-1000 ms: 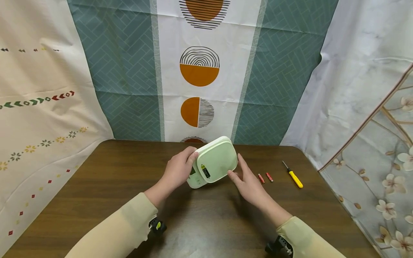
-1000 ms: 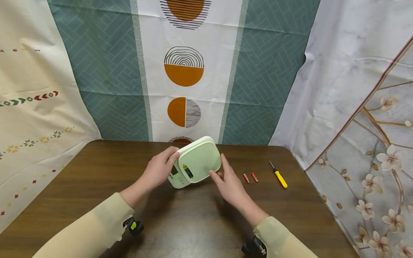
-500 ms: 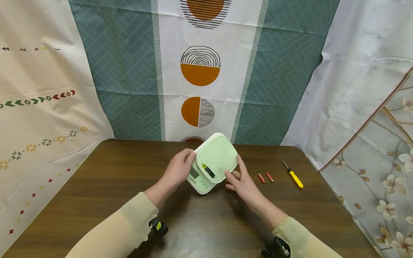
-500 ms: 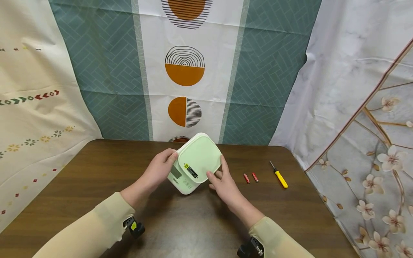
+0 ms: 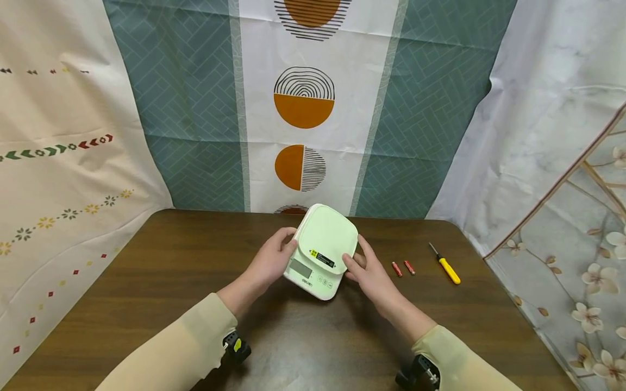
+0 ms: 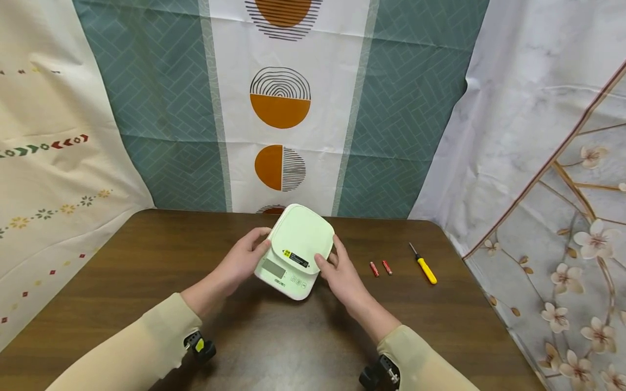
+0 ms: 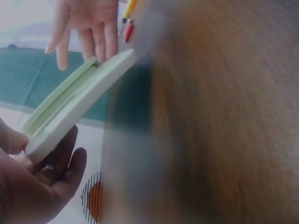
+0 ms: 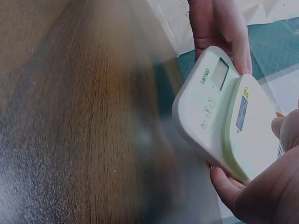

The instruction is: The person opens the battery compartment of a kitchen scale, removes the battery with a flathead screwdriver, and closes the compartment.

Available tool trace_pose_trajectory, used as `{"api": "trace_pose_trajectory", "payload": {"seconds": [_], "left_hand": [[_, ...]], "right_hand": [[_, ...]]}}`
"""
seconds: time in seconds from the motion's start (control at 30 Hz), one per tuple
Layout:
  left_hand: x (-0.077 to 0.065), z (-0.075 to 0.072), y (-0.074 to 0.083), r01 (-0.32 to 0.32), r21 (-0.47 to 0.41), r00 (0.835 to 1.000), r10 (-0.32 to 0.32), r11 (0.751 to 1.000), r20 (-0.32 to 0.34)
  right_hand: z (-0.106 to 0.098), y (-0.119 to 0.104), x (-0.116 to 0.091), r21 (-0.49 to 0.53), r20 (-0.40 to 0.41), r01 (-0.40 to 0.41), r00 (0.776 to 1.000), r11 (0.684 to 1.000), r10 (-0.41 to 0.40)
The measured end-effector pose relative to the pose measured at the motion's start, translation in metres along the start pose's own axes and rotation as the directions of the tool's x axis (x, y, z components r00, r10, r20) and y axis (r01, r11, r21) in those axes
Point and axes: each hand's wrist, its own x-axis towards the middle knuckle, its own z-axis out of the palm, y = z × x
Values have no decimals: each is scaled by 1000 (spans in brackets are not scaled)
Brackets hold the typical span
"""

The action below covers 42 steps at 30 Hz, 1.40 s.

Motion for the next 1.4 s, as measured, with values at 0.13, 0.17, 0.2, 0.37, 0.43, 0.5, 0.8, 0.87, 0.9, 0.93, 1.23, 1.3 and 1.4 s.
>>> {"api": "trace_pose_trajectory", "payload": {"seconds": [0.13,0.17,0.2,0.37,0.43,0.5,0.8,0.87,0.9,0.93,1.23,1.3,1.4], "left_hand": [[-2,2,-4,-7,-3,1000,8,1000,27],[-3,2,-5,-3,-4,999,3,1000,35],[-3,3,-5,1,-6,999,-1,1000,43],[-3,4,-9,21,1,998,-21,1000,58],[-3,4,-10,29,26,998,-30,999,52],[-3,4,-12,35,64,998,-38,997,47],[-2,0,-17,-34,316,995,4,948,95],[-3,0,-17,-42,352,994,5,935,108],[-3,0,-17,-45,369,994,4,928,111],[-4,0,-17,-44,382,994,0,923,113],[-7,0,-18,-28,478,994,-25,878,103],[-7,-1,-19,-35,484,993,-24,874,115],[-7,-3,-20,-37,491,990,-34,870,135]], "right_hand": [[-2,1,0,-23,-2,-14,1000,1000,14],[-2,2,1,-27,-4,-16,1000,1000,16],[-2,2,1,-32,-7,-20,1000,999,20],[-4,4,5,-45,-11,-19,1000,999,19],[-4,4,6,-52,-11,-19,1000,998,18],[-4,3,7,-72,-12,-25,1000,997,24],[-6,0,12,-181,6,11,1000,983,-10],[-6,-1,12,-199,7,12,1000,980,-10],[-5,-1,13,-210,7,10,1000,978,-9],[-4,-2,13,-217,7,8,1000,976,-7],[2,-3,18,-300,-14,-39,999,953,36],[3,-2,19,-319,-17,-48,999,947,45],[5,-2,21,-331,-16,-46,999,943,44]]}}
